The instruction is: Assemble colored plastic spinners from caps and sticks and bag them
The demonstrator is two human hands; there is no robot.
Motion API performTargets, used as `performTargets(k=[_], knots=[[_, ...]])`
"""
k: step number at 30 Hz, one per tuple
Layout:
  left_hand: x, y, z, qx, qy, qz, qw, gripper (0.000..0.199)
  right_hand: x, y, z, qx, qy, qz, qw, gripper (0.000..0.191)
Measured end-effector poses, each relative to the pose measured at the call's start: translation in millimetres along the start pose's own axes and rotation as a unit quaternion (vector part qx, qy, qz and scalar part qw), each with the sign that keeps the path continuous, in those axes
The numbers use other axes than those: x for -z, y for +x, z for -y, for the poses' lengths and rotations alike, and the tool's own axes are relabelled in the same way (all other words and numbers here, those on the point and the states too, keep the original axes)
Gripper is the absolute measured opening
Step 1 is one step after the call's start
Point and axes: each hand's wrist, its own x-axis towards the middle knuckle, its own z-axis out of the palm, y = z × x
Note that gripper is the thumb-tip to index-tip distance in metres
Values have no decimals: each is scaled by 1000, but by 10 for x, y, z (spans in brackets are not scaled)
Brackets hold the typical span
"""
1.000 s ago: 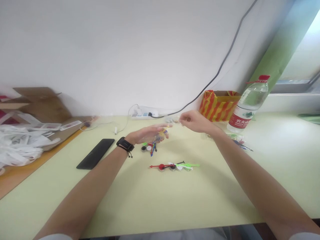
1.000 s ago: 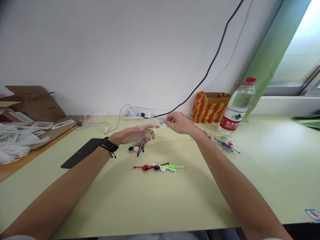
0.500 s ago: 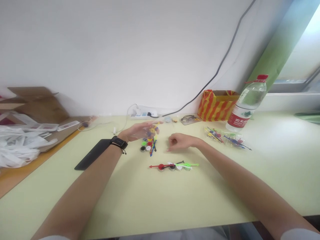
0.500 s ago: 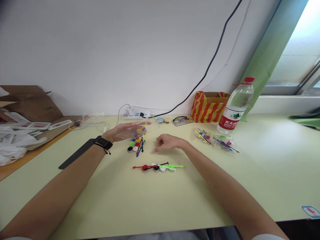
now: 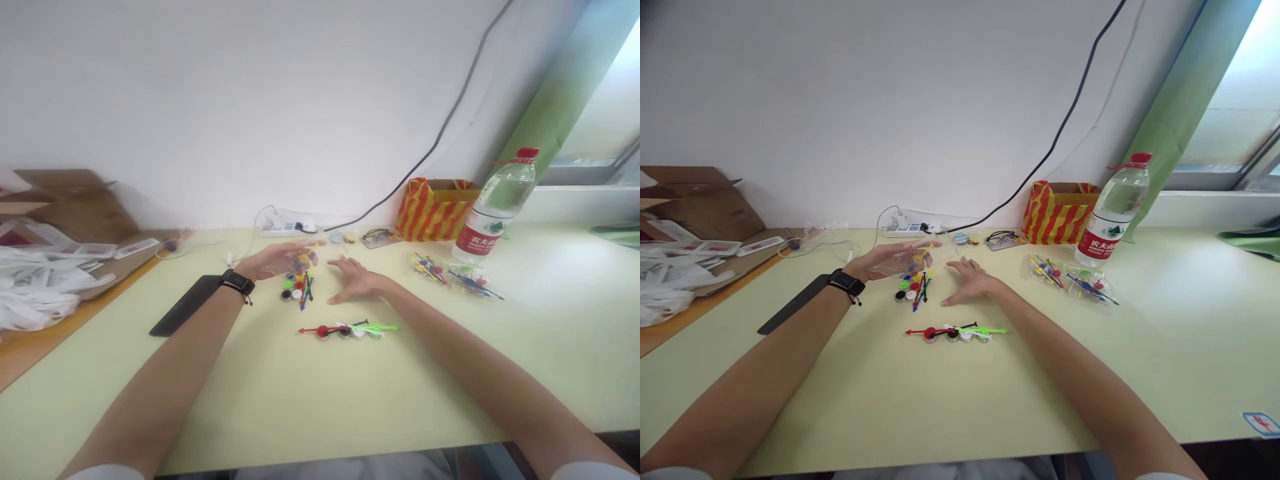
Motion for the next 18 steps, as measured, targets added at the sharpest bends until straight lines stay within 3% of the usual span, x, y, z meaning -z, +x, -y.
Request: performTargets(k=[5,10,14,18], knots=[[-25,-3,-11,-6,5,1,1000,56,20,-13,-42,20,-9,8,1000,131],[-30,12,-19,-8,8,10,1000,59,210,-68,-169,96,103,41,989,86],[-23,7,-24,-15,10,16,1000,61,360,-118,-278,108,259,44,959,57],[4,-15,-41,-24,10,16,1000,60,351,-309,-355,104,388,88,912,60]])
